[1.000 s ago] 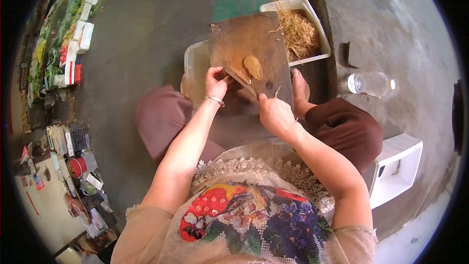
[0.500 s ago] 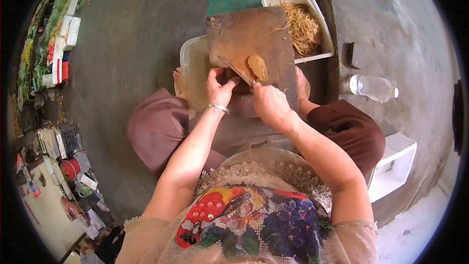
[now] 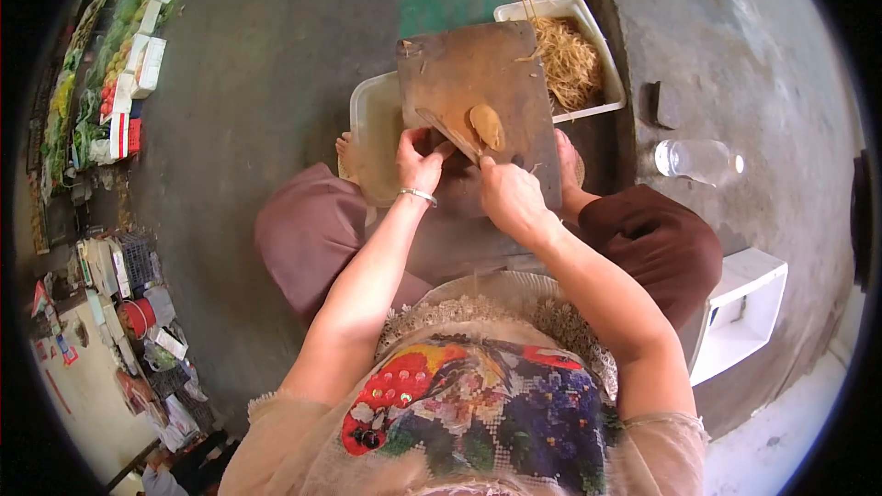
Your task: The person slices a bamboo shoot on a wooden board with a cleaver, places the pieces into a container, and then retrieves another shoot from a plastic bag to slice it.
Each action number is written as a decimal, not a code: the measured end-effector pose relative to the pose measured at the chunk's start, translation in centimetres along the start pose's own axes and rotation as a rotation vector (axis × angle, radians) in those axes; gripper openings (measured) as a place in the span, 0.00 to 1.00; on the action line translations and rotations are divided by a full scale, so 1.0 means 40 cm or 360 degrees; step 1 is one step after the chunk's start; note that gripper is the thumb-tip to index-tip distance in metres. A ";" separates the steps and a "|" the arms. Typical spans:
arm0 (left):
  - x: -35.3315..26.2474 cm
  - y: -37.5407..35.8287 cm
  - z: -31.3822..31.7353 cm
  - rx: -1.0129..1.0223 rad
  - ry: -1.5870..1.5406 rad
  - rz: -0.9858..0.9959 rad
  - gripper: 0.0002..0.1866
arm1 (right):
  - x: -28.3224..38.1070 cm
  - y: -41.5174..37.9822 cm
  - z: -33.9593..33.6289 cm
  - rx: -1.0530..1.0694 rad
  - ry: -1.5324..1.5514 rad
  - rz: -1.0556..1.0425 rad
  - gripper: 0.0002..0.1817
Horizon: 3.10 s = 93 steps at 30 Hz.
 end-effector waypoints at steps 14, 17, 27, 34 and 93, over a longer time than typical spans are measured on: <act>0.077 0.027 0.019 0.0082 -0.0184 -0.0085 0.24 | -0.017 -0.071 -0.048 0.0118 -0.0075 -0.0084 0.10; 0.029 0.013 0.010 0.0108 -0.0187 -0.0120 0.25 | -0.007 -0.020 -0.029 0.0127 -0.0048 -0.0114 0.09; 0.010 0.001 0.006 0.0055 0.0008 -0.0038 0.26 | -0.002 0.081 0.068 0.0020 -0.0053 -0.0021 0.07; -0.012 -0.003 0.003 0.0011 -0.0037 0.0056 0.27 | -0.004 -0.022 -0.016 0.0042 0.0012 -0.0042 0.08; 0.020 0.003 0.008 0.0222 -0.0157 -0.0114 0.27 | 0.013 0.080 0.045 0.0055 -0.0073 -0.0078 0.07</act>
Point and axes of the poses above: each hand's wrist, its own y-axis towards the middle knuckle, its own z-axis out of the palm, x = y × z, the point moved 5 cm from there along y, towards the middle knuckle, and after that the axes turned 15 degrees about -x, right-handed, at the moved point
